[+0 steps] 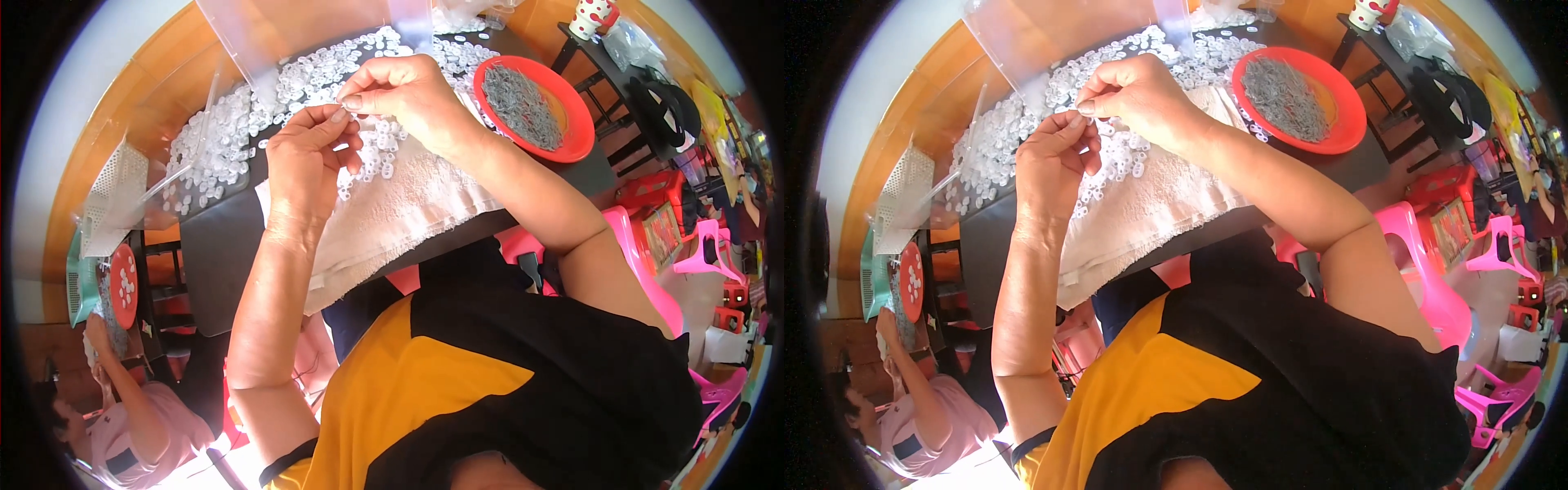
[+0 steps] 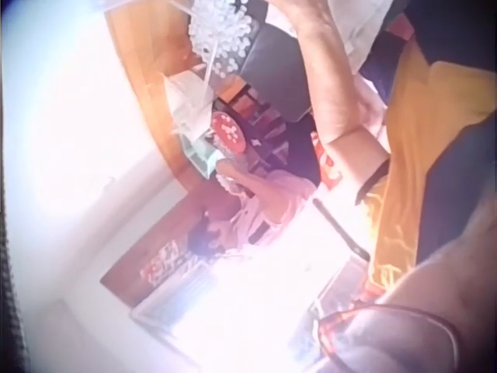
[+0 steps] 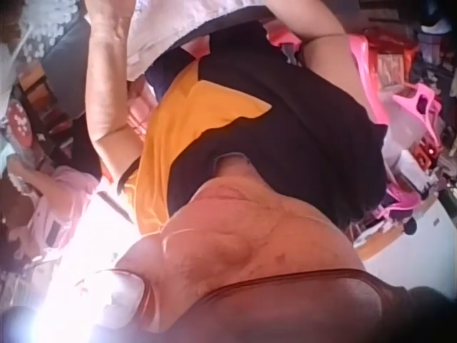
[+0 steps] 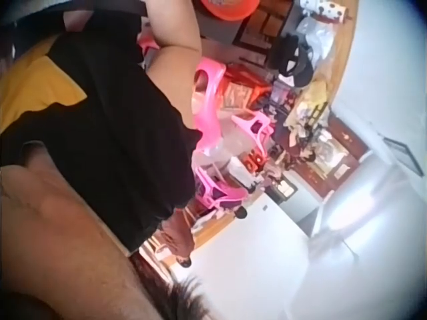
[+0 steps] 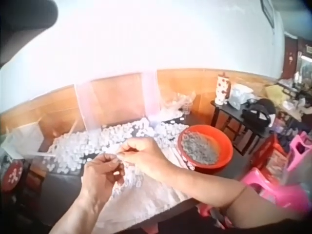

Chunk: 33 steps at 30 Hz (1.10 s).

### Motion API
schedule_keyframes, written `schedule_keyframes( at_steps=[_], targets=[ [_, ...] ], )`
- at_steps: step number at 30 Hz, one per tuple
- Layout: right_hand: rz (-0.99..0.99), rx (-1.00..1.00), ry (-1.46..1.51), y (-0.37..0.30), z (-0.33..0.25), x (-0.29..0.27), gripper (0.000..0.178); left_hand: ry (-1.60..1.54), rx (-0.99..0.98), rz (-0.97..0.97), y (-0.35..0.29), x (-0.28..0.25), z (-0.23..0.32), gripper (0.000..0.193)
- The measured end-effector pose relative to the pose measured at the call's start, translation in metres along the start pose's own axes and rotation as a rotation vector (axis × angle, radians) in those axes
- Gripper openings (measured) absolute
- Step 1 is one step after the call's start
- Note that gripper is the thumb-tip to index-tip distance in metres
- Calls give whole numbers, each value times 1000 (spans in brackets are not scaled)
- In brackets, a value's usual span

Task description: Assembling small white plastic components by hand at a workstation.

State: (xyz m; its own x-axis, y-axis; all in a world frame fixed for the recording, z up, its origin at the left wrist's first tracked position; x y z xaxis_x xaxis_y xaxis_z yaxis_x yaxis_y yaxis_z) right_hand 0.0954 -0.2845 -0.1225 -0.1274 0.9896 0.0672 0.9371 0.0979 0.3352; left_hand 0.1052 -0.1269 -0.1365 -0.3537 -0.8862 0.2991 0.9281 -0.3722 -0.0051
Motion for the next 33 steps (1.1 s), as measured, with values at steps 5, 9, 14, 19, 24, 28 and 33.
schedule_keyframes(
  at_steps=[5,9,14,19,24,28,33],
  targets=[
    [78,-45,-66,2,0,-10,7,-40,35,-8,11,8,-6,10],
    [82,-38,-21,2,5,-20,7,-41,55,22,13,13,-10,10],
    [54,-18,-1,1,15,-22,7,-17,76,81,12,11,-14,10],
    [26,-4,36,0,20,-16,7,3,74,111,11,8,-18,11],
    [15,-51,-75,-1,19,-13,8,-7,90,132,10,6,-19,10],
    [49,-82,-166,-3,19,-11,8,4,123,164,8,6,-19,10],
    [43,-119,-171,-5,20,-10,8,17,140,178,7,6,-18,10]
  ],
)
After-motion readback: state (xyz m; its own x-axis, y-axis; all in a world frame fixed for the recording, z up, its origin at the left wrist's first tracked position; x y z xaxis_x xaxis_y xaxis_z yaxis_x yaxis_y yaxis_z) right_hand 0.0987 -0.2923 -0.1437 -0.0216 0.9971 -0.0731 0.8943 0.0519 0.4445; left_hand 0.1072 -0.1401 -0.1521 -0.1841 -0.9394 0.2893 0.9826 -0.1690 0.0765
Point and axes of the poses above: each hand's wrist, its own y-axis towards the middle knuckle, its own x-axis out of the palm, z = x × y, the point moved 2 cm from there along y, towards the middle knuckle, and after that the axes turned 8 degrees about y, right-handed, at the moved point
